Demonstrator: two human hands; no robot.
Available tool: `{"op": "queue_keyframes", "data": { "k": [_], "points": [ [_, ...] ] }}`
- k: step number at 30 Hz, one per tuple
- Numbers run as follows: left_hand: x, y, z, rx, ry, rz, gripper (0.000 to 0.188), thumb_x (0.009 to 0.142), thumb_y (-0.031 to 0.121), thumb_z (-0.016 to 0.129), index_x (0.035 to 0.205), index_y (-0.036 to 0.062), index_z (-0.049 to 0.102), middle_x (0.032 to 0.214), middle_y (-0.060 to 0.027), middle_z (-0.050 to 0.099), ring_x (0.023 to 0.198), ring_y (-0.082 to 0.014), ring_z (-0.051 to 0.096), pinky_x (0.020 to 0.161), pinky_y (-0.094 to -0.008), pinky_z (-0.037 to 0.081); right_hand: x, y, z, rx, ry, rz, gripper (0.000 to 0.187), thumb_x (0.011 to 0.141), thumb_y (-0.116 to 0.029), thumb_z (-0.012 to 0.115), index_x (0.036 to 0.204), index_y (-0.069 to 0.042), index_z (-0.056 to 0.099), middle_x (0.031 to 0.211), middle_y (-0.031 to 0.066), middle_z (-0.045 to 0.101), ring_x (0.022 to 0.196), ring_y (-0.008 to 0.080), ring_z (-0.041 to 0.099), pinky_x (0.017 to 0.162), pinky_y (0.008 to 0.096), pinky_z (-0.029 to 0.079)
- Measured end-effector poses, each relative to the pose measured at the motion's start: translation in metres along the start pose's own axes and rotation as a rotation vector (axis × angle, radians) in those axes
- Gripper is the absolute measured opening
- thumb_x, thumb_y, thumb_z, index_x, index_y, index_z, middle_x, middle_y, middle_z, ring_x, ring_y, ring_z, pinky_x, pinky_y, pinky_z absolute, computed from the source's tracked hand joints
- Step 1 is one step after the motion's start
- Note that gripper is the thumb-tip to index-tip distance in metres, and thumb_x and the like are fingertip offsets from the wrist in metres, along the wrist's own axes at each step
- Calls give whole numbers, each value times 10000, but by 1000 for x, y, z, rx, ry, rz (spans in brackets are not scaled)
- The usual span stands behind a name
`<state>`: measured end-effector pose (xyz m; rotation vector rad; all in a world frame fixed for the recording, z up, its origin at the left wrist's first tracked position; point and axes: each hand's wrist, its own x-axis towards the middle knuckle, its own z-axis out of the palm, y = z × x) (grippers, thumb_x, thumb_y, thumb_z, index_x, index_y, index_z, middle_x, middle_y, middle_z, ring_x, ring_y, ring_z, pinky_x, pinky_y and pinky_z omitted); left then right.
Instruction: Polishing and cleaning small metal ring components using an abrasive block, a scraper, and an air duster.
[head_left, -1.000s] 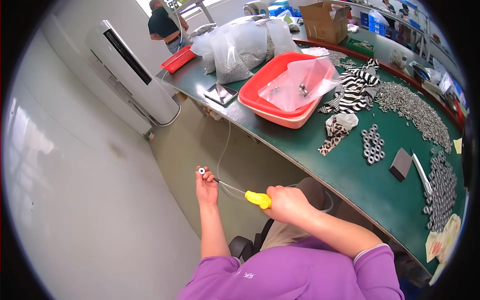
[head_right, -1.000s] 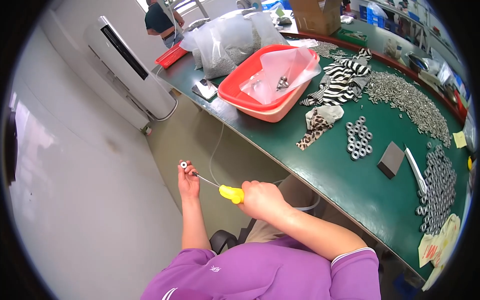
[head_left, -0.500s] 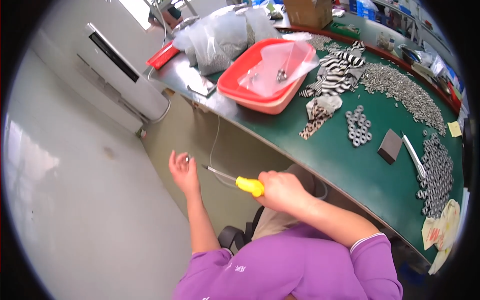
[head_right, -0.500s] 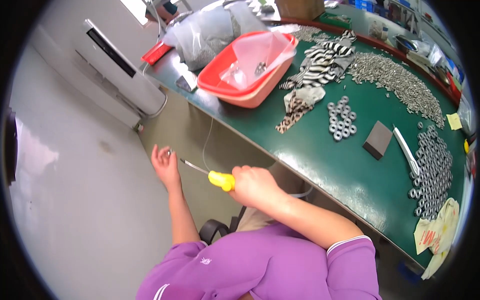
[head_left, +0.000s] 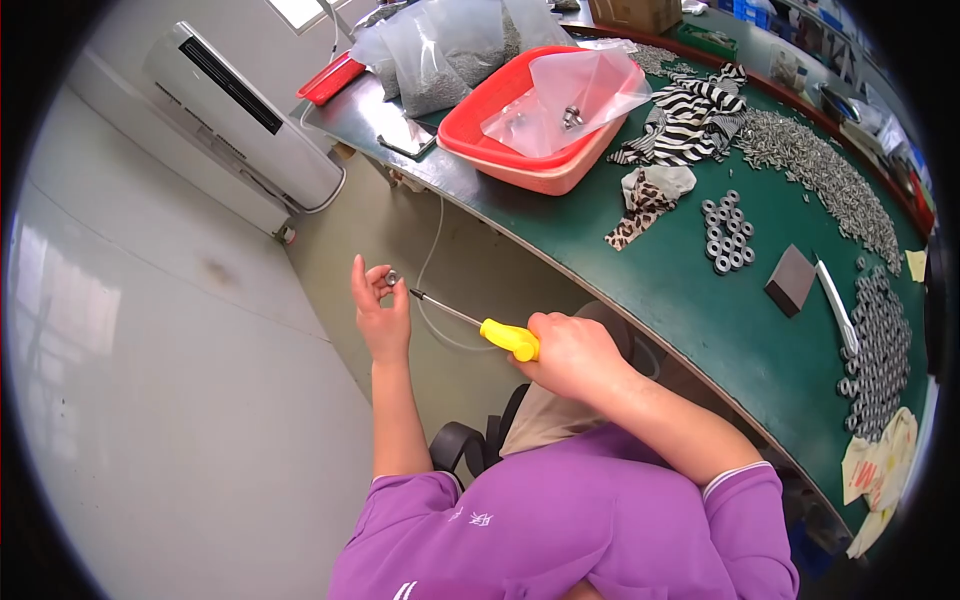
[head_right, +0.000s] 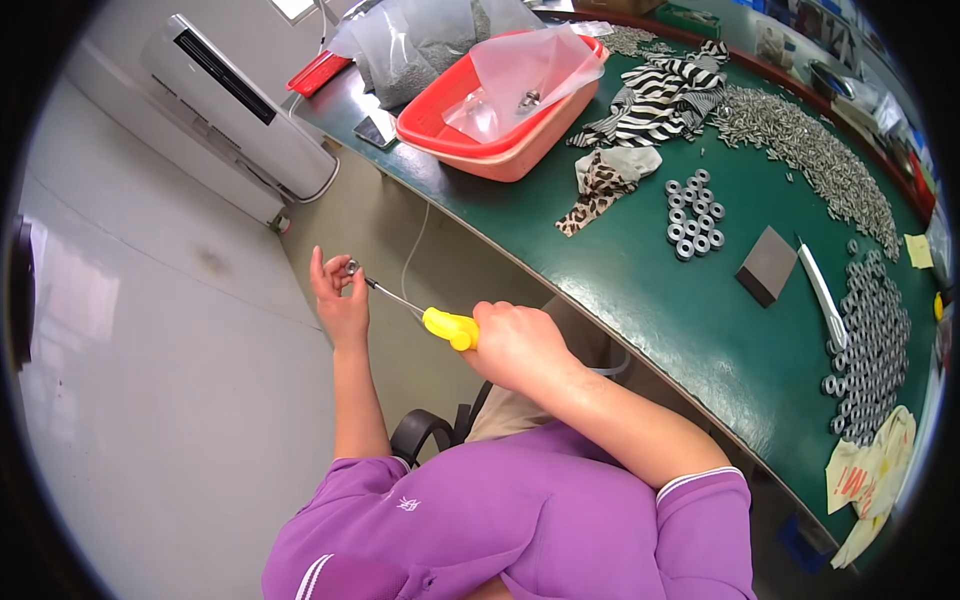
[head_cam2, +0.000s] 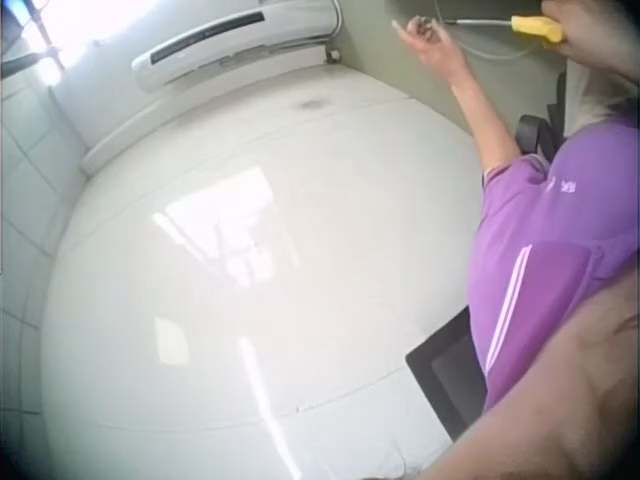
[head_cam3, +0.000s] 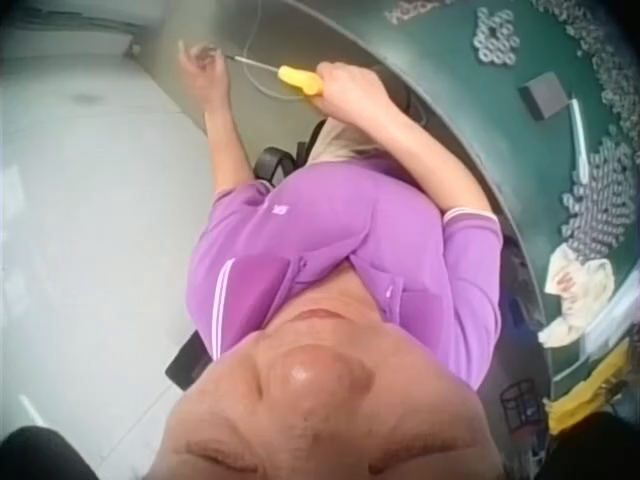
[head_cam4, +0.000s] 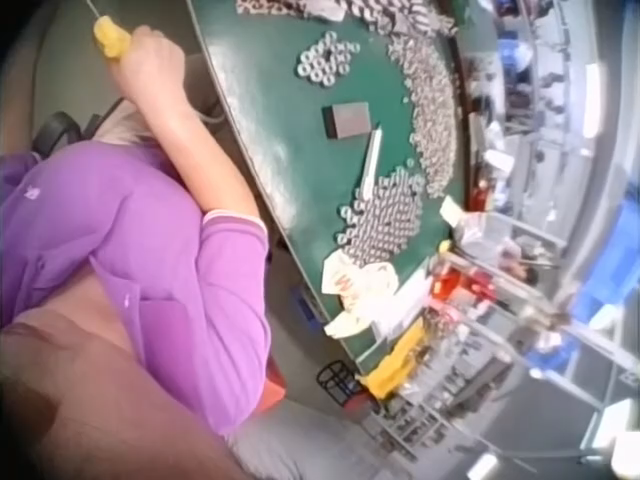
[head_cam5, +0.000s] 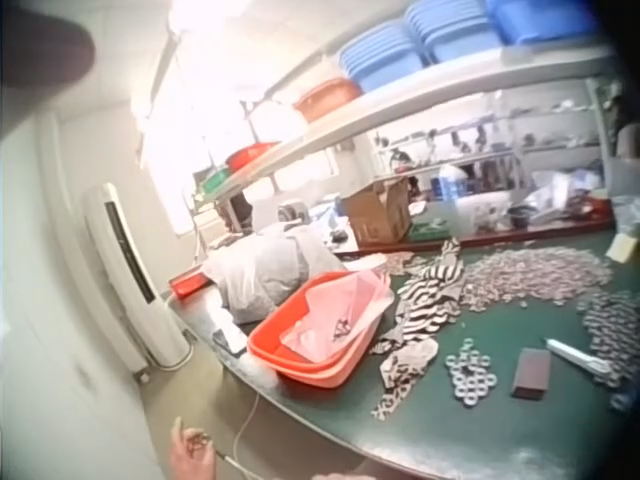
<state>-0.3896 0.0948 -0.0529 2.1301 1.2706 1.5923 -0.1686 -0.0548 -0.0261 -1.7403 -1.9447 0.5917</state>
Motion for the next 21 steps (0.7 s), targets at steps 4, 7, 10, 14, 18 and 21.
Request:
{"op": "queue_keyframes", "data": {
  "k": [4, 7, 10, 14, 18, 21],
  "points": [
    [2, 2, 3, -343, 39, -193, 642, 810, -64, 579, 1357, 28, 256, 1019, -104, 567, 837, -143, 585, 737, -236, 496, 2, 1, -1, 18, 19, 19, 351, 784, -367, 628, 848, -31, 548, 822, 139, 607, 786, 301, 607, 691, 390, 494],
    [4, 7, 4, -587, 34, -321, 606, 835, -51, 556, 1354, 20, 251, 1035, -116, 571, 869, -175, 604, 748, -245, 512, 4, 2, -2, 34, 30, 32, 349, 782, -368, 628, 842, -34, 550, 816, 139, 608, 784, 304, 606, 695, 392, 492],
    [5, 5, 5, -735, 13, -378, 597, 845, -38, 551, 1352, 2, 238, 1044, -130, 571, 881, -199, 610, 757, -267, 527, 4, 1, -6, 47, 26, 50, 347, 779, -368, 631, 842, -36, 552, 810, 138, 609, 781, 308, 606, 700, 395, 490],
    [4, 2, 7, -871, -6, -381, 539, 857, -21, 547, 1330, -16, 287, 1051, -125, 571, 883, -202, 610, 769, -271, 530, 4, 3, -6, 49, 30, 54, 346, 777, -368, 632, 840, -37, 553, 802, 138, 612, 778, 312, 604, 697, 397, 487],
    [5, -9, 6, -920, -8, -450, 410, 873, 10, 547, 1258, -21, 410, 1024, -95, 579, 841, -165, 596, 725, -233, 517, 4, 3, -5, 70, 19, 47, 345, 780, -370, 627, 837, -38, 553, 804, 137, 613, 780, 313, 604, 696, 399, 486],
    [7, -23, 2, -1105, -15, -545, 253, 884, 45, 553, 1130, -8, 523, 958, -61, 583, 769, -125, 561, 653, -200, 488, 1, 1, -6, 63, 46, -7, 321, 773, -325, 634, 832, -22, 547, 766, 138, 615, 737, 300, 618, 657, 393, 504]
  ]
}}
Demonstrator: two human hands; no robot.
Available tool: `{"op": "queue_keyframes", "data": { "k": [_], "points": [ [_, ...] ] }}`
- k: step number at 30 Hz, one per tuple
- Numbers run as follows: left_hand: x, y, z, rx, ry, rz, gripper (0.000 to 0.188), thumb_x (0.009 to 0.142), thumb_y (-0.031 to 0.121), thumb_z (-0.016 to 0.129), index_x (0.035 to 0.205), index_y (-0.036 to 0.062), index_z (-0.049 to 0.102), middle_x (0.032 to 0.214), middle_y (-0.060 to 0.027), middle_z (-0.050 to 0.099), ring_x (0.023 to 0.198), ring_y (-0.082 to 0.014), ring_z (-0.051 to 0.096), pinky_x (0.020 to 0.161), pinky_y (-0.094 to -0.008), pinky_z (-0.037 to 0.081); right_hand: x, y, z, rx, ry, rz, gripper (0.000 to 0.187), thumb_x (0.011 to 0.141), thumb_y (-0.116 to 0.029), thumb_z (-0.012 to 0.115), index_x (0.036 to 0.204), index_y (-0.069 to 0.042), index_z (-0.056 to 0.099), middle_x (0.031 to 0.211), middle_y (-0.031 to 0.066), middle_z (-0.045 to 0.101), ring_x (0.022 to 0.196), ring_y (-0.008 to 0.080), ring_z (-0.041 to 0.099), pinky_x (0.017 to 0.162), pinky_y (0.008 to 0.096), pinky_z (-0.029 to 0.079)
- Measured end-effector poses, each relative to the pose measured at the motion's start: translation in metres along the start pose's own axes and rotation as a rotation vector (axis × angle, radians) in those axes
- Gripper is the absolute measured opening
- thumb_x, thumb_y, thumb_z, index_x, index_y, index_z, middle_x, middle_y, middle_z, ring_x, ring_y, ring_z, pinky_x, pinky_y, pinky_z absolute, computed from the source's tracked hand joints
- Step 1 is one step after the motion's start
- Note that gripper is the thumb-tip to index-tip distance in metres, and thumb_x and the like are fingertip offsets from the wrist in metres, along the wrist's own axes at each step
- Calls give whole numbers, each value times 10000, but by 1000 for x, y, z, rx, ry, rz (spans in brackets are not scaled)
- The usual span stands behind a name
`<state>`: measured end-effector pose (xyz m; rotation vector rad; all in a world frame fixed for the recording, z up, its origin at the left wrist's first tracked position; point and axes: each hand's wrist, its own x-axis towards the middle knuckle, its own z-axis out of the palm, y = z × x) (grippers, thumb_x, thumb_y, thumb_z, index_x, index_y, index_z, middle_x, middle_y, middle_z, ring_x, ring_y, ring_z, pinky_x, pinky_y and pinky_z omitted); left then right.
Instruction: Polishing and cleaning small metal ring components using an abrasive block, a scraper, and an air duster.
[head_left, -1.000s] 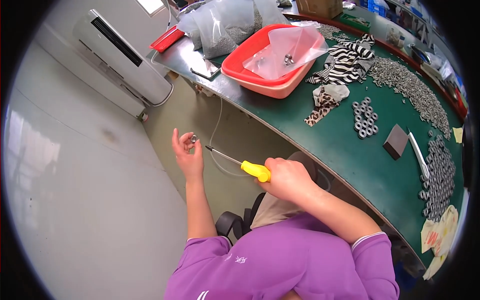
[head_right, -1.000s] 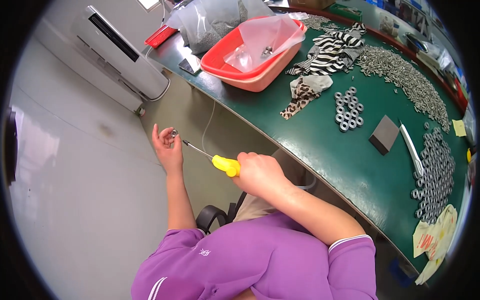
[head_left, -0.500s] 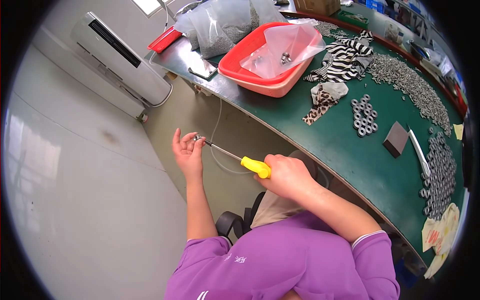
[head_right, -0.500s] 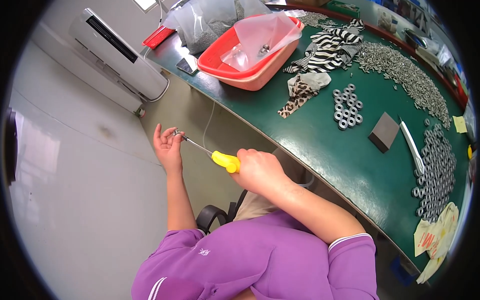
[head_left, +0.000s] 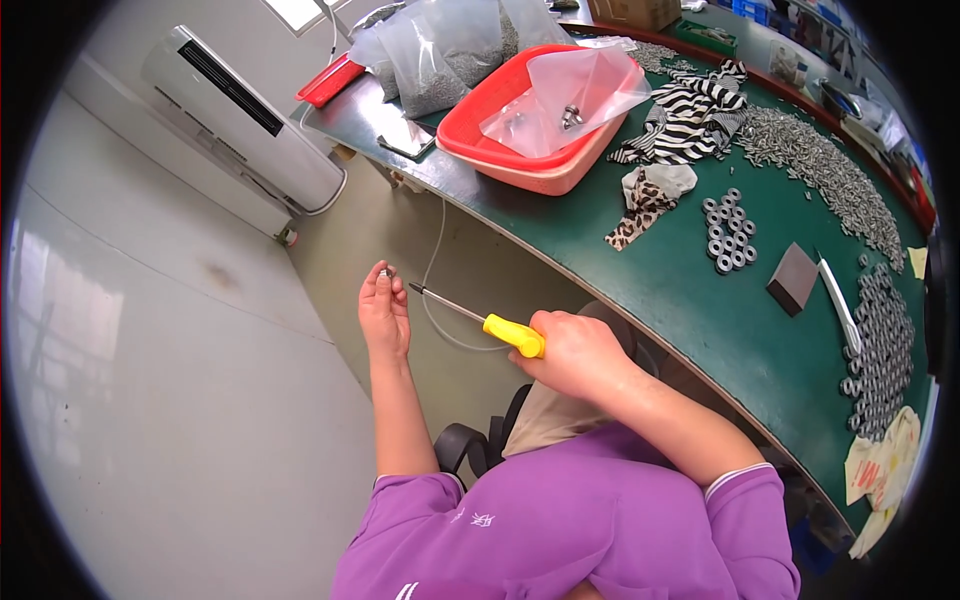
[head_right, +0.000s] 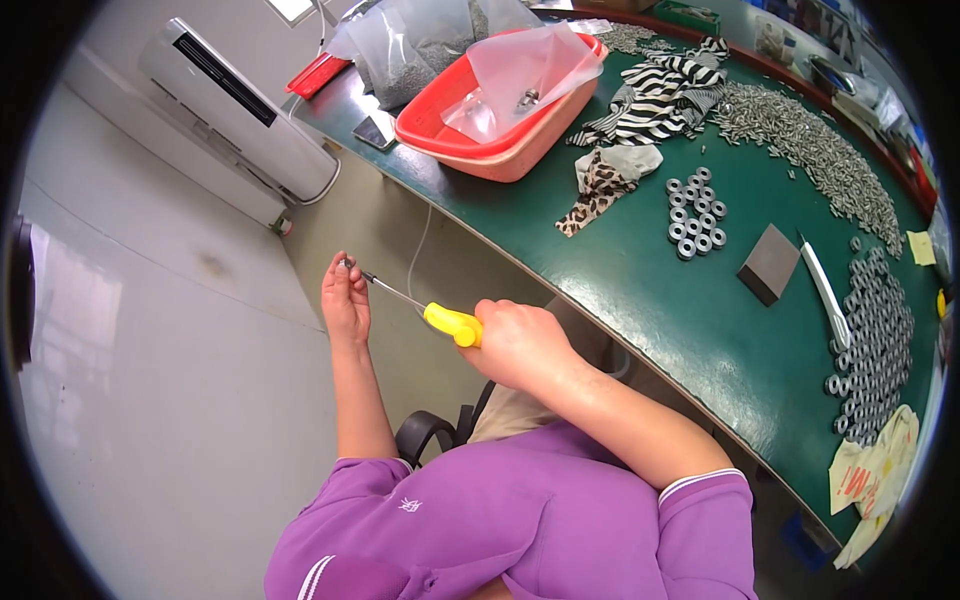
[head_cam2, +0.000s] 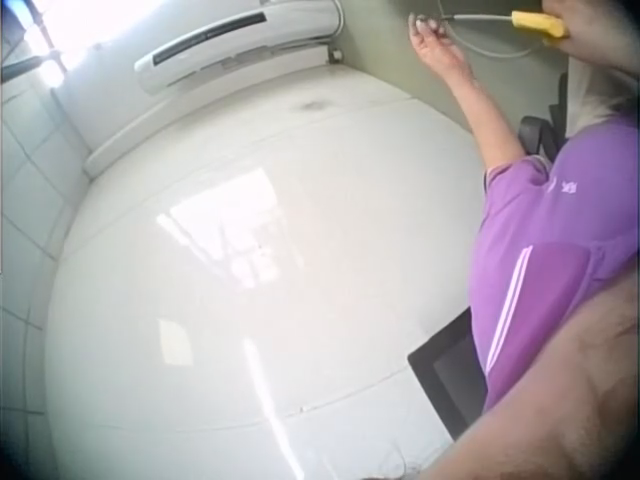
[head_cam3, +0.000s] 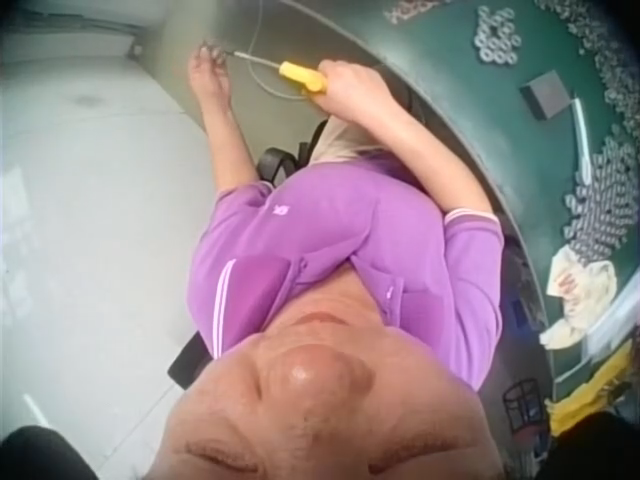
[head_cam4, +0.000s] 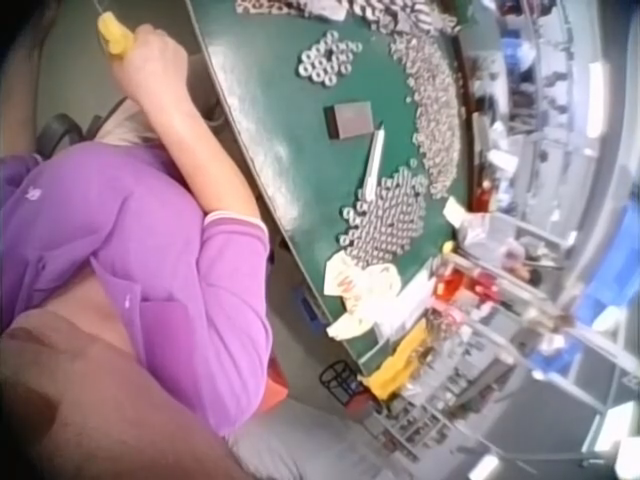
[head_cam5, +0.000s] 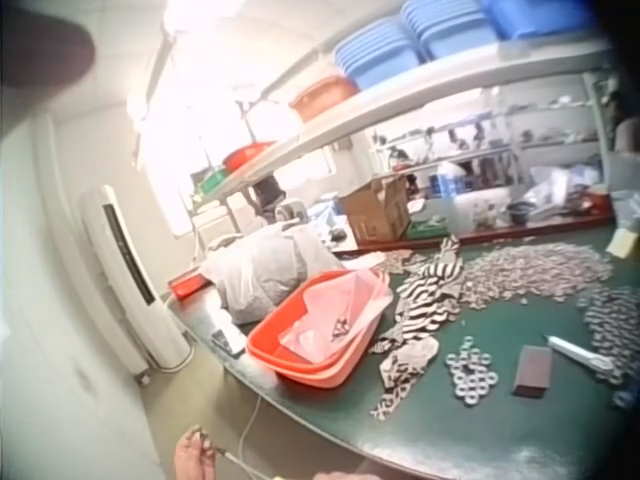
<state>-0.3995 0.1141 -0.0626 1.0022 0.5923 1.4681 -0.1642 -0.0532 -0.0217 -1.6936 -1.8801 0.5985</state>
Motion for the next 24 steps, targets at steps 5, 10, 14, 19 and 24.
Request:
{"op": "queue_keyframes", "data": {
  "k": [5, 10, 14, 19, 24],
  "points": [
    [1, -5, -5, -39, -101, -35, 171, 872, 117, 598, 994, 12, 541, 887, -62, 543, 674, -87, 486, 570, -168, 438, -1, 0, -1, 4, -27, 3, 332, 781, -337, 625, 842, -19, 551, 776, 141, 616, 754, 301, 616, 674, 392, 503],
    [1, -6, -8, -19, -145, -47, 188, 846, 149, 637, 968, 30, 557, 859, -47, 550, 647, -83, 468, 540, -172, 406, -2, 1, -1, 12, -43, 17, 336, 792, -347, 609, 852, -20, 552, 786, 138, 614, 757, 299, 615, 676, 393, 500],
    [3, -6, -8, -57, -141, -88, 212, 842, 168, 645, 978, 30, 558, 869, -44, 548, 666, -89, 469, 545, -180, 403, -3, -2, -2, 52, -108, 82, 342, 785, -360, 622, 888, -41, 555, 846, 136, 607, 828, 300, 601, 737, 391, 484],
    [3, -4, -3, -287, -114, -133, 247, 924, 124, 511, 1122, -22, 495, 952, -89, 529, 744, -99, 493, 616, -188, 469, -2, -3, -1, 75, -67, 78, 338, 778, -349, 631, 897, -41, 557, 872, 140, 600, 838, 307, 597, 737, 393, 485],
    [2, -6, 21, -318, -139, -166, 269, 907, 128, 543, 1135, 0, 478, 1010, -87, 533, 689, -95, 461, 593, -194, 417, 27, -20, -24, 273, 359, -101, 327, 761, -301, 669, 912, -40, 543, 903, 135, 573, 886, 322, 573, 773, 402, 469]
  ]
}}
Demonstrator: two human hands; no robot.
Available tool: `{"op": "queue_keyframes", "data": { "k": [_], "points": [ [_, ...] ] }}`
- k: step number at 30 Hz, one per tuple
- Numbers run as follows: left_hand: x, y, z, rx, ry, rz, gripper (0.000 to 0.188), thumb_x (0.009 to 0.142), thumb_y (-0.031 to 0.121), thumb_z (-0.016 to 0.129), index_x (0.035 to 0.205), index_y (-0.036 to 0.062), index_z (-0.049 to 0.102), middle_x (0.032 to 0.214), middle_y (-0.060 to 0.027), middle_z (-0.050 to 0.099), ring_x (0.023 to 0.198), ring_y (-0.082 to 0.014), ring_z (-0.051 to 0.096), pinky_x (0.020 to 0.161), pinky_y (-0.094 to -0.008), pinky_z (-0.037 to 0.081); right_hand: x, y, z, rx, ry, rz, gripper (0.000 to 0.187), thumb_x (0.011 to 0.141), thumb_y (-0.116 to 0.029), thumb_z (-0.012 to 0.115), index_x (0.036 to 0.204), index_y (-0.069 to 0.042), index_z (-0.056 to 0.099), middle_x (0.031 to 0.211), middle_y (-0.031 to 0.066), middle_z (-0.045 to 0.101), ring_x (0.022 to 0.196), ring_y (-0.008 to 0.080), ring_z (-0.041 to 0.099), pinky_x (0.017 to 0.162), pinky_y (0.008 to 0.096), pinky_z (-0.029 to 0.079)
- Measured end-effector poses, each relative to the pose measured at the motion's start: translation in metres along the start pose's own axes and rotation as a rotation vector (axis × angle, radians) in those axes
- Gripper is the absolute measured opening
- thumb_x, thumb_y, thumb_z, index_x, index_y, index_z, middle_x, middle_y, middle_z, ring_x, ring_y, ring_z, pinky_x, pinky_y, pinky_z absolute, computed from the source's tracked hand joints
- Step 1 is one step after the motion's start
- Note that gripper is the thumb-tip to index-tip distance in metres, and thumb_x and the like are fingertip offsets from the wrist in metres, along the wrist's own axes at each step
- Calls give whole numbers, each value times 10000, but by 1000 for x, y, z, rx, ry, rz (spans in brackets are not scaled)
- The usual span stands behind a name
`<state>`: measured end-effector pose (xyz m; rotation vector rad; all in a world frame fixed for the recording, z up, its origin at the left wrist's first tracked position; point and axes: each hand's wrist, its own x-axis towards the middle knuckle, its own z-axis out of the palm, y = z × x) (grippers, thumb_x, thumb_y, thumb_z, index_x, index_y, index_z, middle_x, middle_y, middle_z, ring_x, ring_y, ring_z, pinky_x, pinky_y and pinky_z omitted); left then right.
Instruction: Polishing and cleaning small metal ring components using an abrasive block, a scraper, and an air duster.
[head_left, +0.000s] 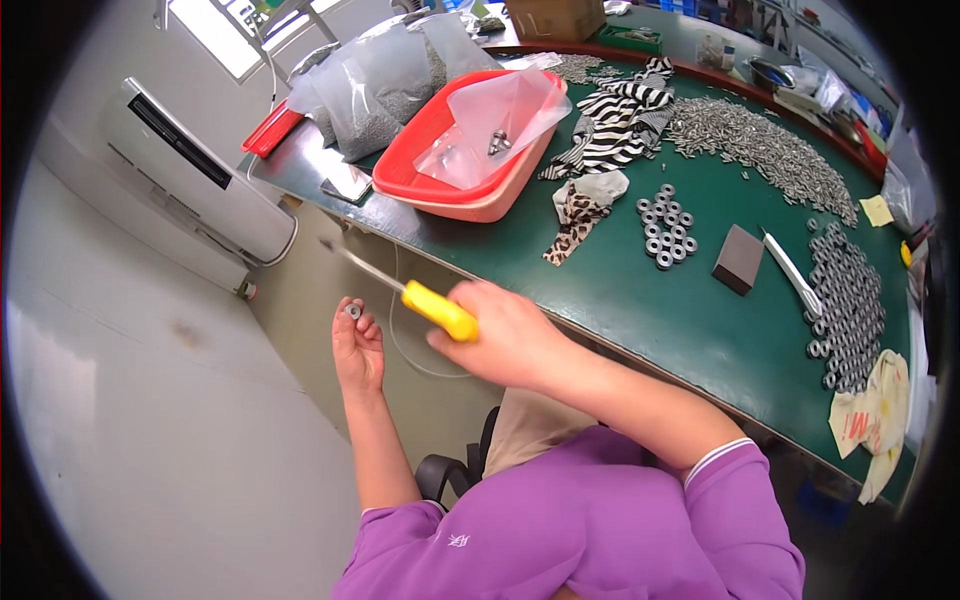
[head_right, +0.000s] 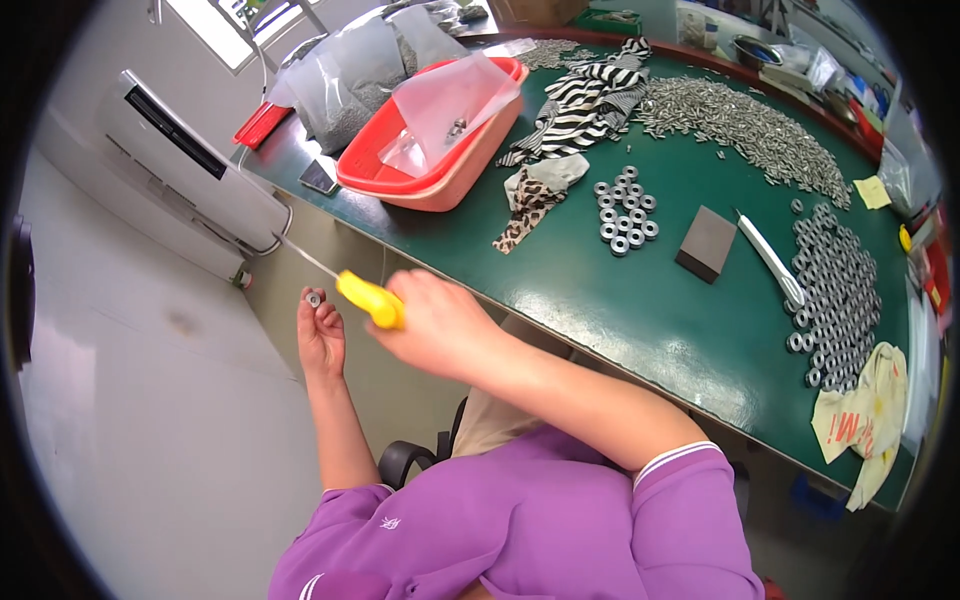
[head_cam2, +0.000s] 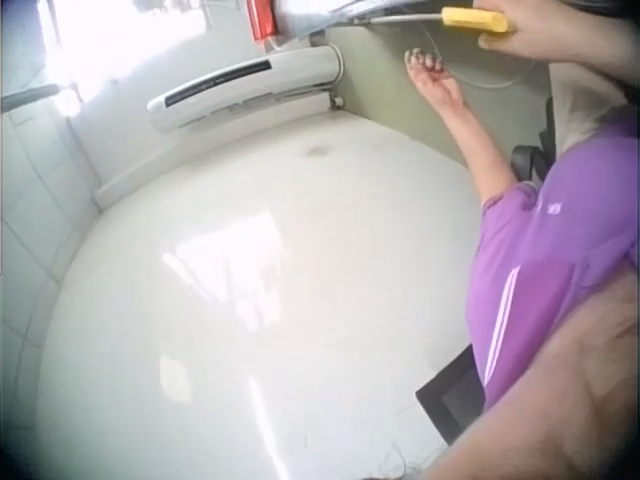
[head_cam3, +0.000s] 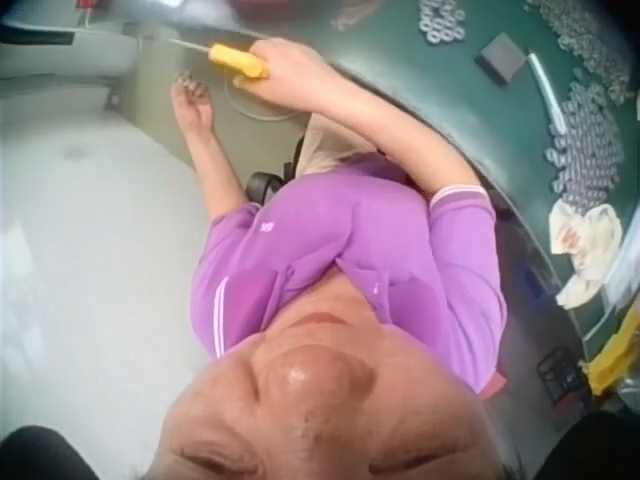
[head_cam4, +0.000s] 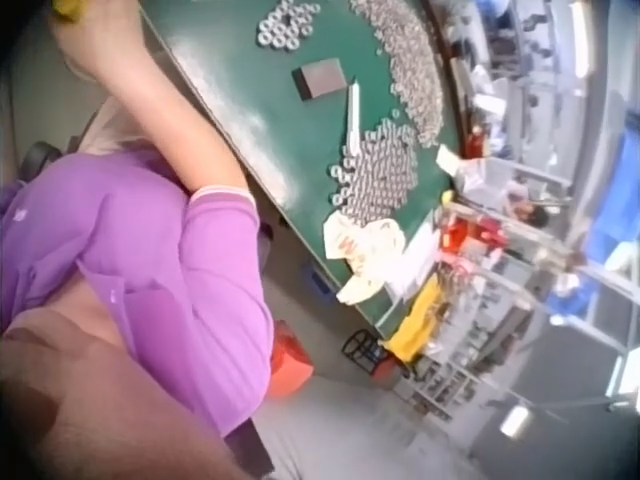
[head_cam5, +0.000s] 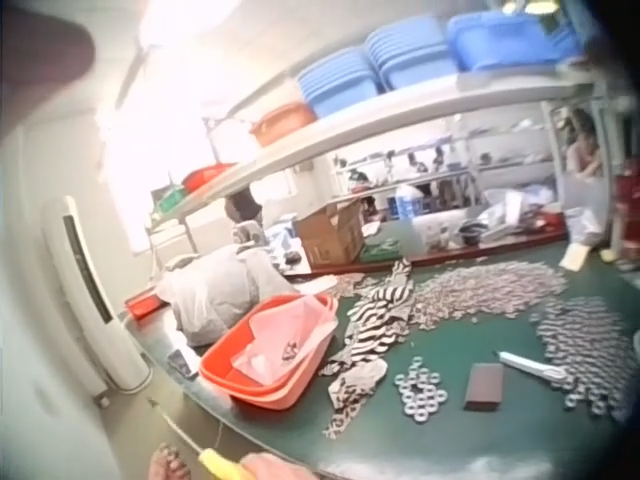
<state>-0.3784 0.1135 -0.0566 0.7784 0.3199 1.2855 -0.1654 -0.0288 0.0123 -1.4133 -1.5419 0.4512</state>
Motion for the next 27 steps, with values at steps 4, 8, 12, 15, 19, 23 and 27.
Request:
{"op": "queue_keyframes", "data": {
  "k": [4, 8, 12, 15, 19, 23, 27],
  "points": [
    [0, -7, 21, 1, -56, 13, 247, 915, 108, 519, 1141, 18, 482, 1041, -91, 535, 698, -104, 452, 603, -204, 404, 81, -36, -23, 146, 240, -1, 403, 788, -346, 618, 921, 25, 537, 915, 206, 581, 893, 353, 568, 775, 419, 448],
    [-6, -18, 63, 109, -79, 75, 226, 914, 98, 516, 1125, 22, 495, 1066, -98, 544, 730, -115, 475, 641, -218, 417, 147, -35, -37, 204, 324, 143, 515, 760, -402, 622, 898, 93, 588, 895, 274, 612, 912, 400, 593, 801, 435, 478],
    [-14, -19, 92, 200, -147, 75, 240, 889, 34, 518, 1128, 15, 498, 1088, -105, 548, 750, -120, 491, 655, -226, 427, 159, 8, -6, -82, 270, 237, 522, 751, -417, 635, 916, 77, 601, 930, 255, 616, 884, 361, 619, 786, 403, 500],
    [-16, -23, 111, 293, -219, 94, 254, 877, 8, 512, 1131, 5, 496, 1088, -103, 548, 760, -120, 500, 658, -229, 430, 152, 24, 5, -287, 155, 234, 568, 741, -432, 639, 1016, 57, 549, 988, 220, 604, 930, 340, 604, 807, 397, 491],
    [-17, -27, 129, 366, -229, 117, 247, 881, 8, 510, 1127, -6, 497, 1087, -106, 551, 763, -123, 512, 659, -235, 436, 145, 18, -12, -375, -9, 130, 616, 714, -401, 680, 1097, 46, 500, 1078, 217, 553, 1026, 333, 553, 861, 400, 459],
    [-10, -45, 136, 340, -276, 44, 241, 890, 19, 511, 1130, -5, 501, 1075, -104, 559, 755, -122, 519, 664, -230, 444, 110, 21, -70, -318, 380, -291, 542, 715, -246, 690, 1152, -28, 454, 1081, 173, 503, 1047, 338, 512, 885, 398, 433],
    [-6, -69, 144, -51, -291, -307, 242, 908, 58, 506, 1146, 14, 498, 1080, -105, 553, 794, -119, 523, 690, -221, 463, 73, 33, -136, -623, 229, -33, 286, 725, -177, 637, 979, -55, 587, 975, 157, 561, 940, 315, 550, 809, 400, 461]
  ]
}}
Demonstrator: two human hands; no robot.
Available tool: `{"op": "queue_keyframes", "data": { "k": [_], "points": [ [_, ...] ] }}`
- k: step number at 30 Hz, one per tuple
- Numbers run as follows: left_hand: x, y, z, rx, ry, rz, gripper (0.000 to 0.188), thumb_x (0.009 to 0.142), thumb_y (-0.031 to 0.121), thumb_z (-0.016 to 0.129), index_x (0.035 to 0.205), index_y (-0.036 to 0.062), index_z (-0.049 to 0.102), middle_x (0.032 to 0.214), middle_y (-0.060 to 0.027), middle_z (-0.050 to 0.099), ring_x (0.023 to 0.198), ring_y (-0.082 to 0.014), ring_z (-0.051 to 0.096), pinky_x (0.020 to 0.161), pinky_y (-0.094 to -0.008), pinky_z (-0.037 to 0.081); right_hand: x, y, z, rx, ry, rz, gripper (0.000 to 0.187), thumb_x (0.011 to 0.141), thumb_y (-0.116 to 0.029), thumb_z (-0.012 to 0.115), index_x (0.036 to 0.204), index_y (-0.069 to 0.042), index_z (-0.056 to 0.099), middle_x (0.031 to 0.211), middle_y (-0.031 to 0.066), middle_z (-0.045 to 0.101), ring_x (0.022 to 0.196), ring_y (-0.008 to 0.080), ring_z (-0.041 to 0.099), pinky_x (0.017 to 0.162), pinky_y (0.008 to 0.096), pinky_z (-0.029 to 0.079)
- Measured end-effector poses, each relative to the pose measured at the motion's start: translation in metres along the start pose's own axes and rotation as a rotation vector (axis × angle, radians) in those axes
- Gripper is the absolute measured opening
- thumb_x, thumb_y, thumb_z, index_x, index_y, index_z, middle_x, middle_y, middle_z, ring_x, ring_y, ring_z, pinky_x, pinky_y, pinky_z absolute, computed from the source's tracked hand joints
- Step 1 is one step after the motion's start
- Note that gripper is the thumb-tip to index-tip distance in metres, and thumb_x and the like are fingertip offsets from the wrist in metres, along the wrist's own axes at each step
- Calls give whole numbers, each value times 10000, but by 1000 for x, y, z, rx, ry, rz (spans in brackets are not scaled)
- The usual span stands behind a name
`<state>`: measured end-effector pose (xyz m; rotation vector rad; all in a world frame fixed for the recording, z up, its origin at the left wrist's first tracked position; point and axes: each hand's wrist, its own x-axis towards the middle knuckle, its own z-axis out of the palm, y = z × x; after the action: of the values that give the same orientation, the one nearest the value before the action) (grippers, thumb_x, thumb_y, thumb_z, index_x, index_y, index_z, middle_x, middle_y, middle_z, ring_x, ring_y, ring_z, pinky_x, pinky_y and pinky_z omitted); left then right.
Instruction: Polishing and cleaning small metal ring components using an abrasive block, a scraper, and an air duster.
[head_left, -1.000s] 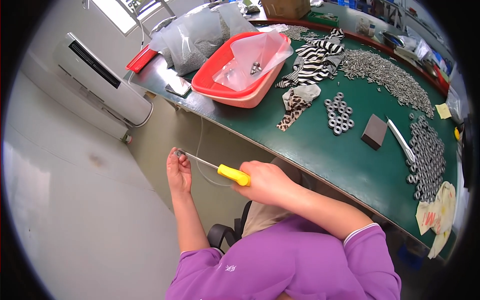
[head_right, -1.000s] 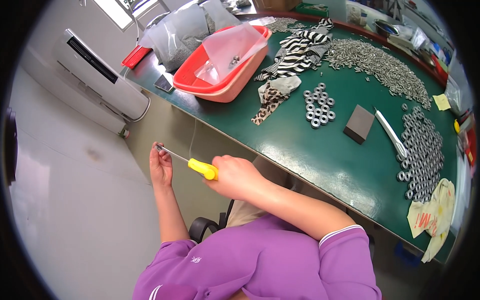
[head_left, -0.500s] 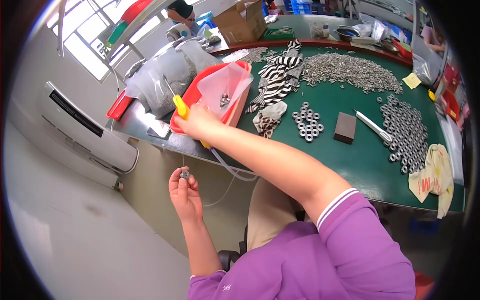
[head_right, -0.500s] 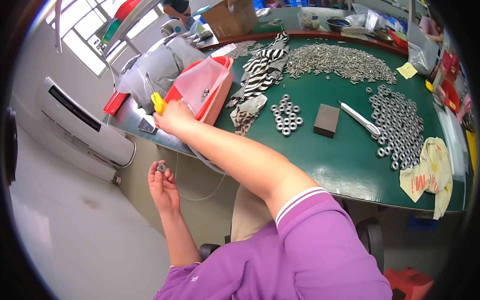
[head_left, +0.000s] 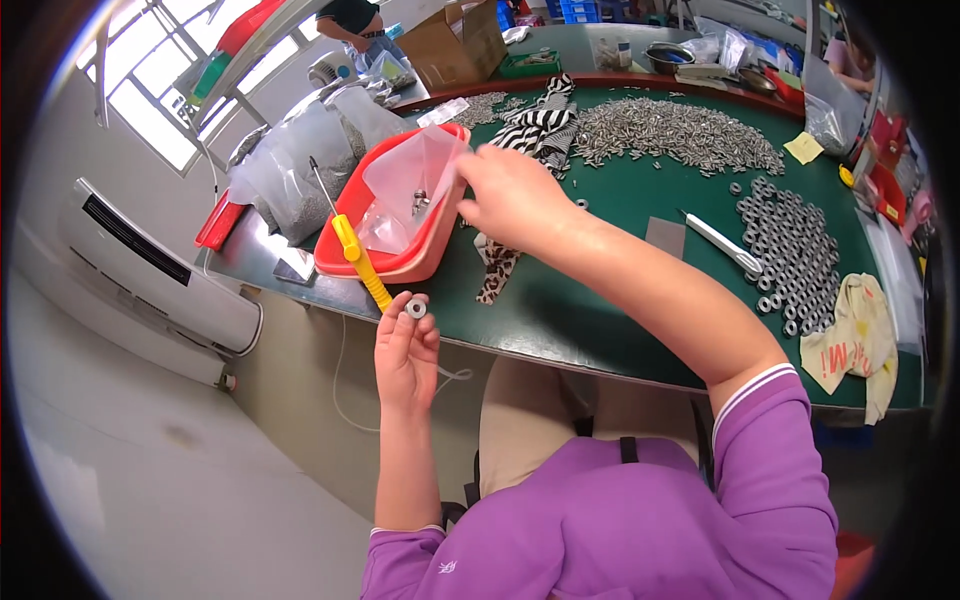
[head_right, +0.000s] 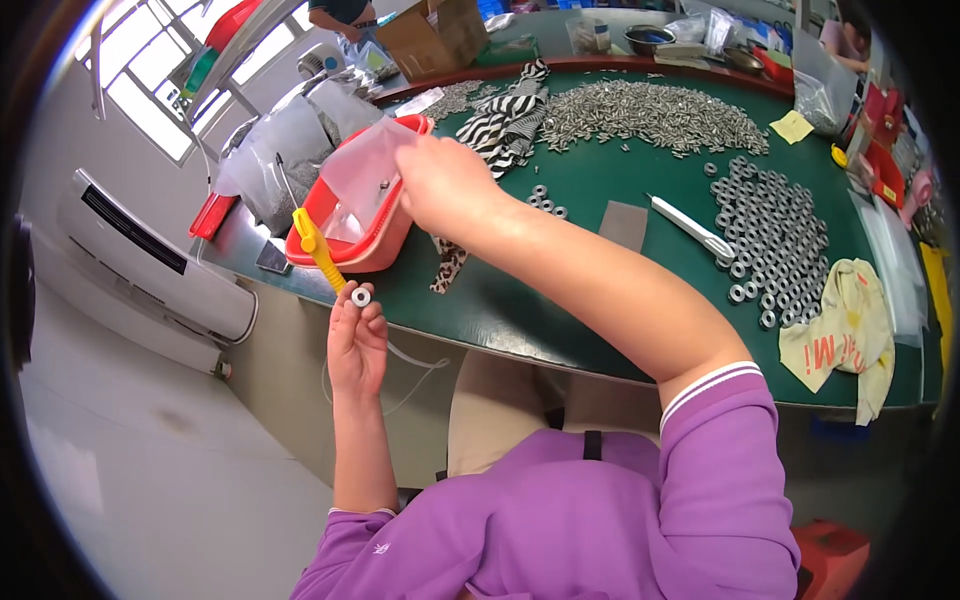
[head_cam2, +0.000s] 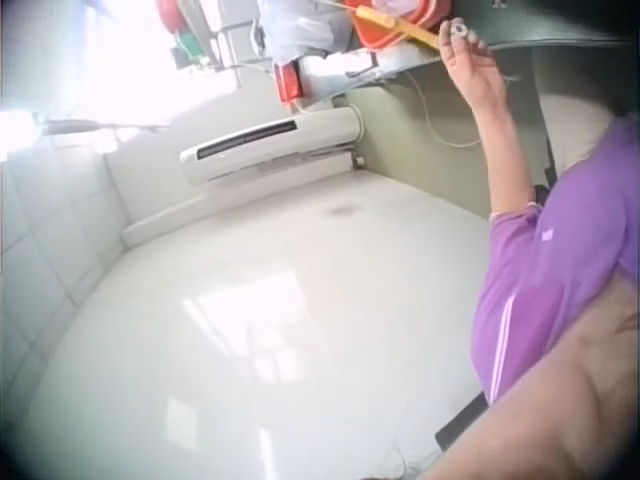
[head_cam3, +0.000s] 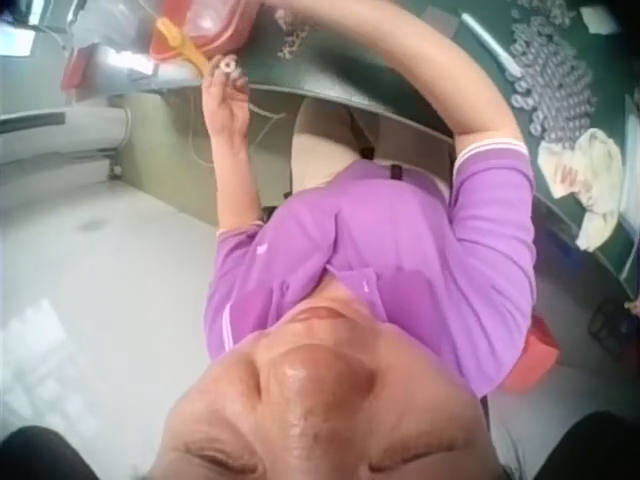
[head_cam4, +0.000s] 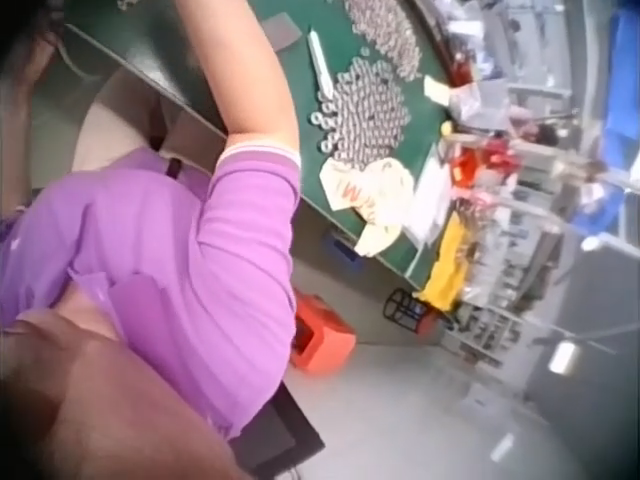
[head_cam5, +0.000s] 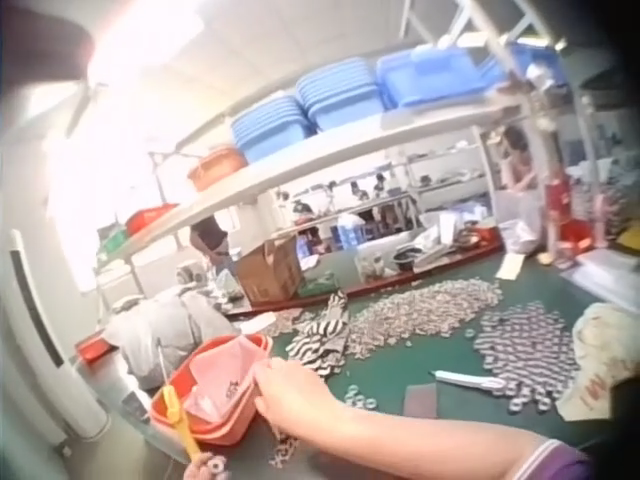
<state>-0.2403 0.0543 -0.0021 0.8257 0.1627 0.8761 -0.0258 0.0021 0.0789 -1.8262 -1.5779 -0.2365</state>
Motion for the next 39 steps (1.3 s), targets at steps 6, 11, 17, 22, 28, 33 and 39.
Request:
{"op": "queue_keyframes", "data": {
  "k": [6, 11, 17, 22, 28, 33, 39],
  "points": [
    [41, -49, 3, -344, -127, -233, 254, 937, 144, 486, 1170, 44, 507, 1060, -92, 554, 827, -122, 518, 724, -230, 480, -41, 48, 47, -146, -312, -12, 266, 687, -187, 670, 941, -110, 678, 868, 134, 618, 883, 306, 592, 796, 387, 484],
    [56, -54, -1, -317, -82, -223, 244, 947, 151, 465, 1159, 37, 511, 1004, -52, 564, 814, -107, 521, 707, -217, 475, -33, 33, 15, 479, -43, 51, 201, 710, -125, 669, 904, -72, 673, 852, 112, 636, 769, 266, 629, 725, 348, 497],
    [69, -61, 11, -153, -51, -112, 302, 956, 190, 419, 1203, 27, 479, 1163, -77, 553, 1070, -189, 536, 908, -330, 458, -39, 24, 23, 736, -17, -102, 162, 691, -112, 688, 826, -57, 616, 885, 82, 572, 854, 225, 571, 755, 311, 467],
    [77, -52, 19, 10, -149, -65, 299, 952, 194, 442, 1200, 29, 473, 1155, -63, 549, 1039, -161, 542, 904, -294, 445, -35, 18, 24, 727, 129, 59, 162, 719, -123, 638, 798, -16, 546, 834, 128, 577, 764, 254, 583, 666, 346, 461],
    [70, -51, 44, -77, -256, -108, 347, 917, 190, 532, 1212, 26, 448, 1033, -76, 537, 803, -107, 490, 706, -210, 442, -29, 64, 25, 481, 186, 262, 189, 753, -168, 626, 846, -22, 550, 773, 129, 611, 717, 272, 606, 655, 362, 474],
    [75, -46, 31, 60, -203, -55, 369, 922, 202, 521, 1246, 55, 422, 1120, -39, 530, 925, -85, 526, 766, -206, 450, -23, 41, -4, 994, -25, 63, 120, 802, -90, 609, 900, -22, 588, 833, 12, 614, 767, 92, 585, 685, 260, 481],
    [78, -41, 30, 143, -225, -67, 371, 933, 211, 483, 1253, 31, 426, 1200, -63, 520, 1091, -169, 513, 925, -317, 429, -30, 32, -1, 797, -56, -151, 160, 713, -77, 643, 862, -44, 597, 869, 99, 634, 845, 241, 622, 754, 333, 485]
  ]
}}
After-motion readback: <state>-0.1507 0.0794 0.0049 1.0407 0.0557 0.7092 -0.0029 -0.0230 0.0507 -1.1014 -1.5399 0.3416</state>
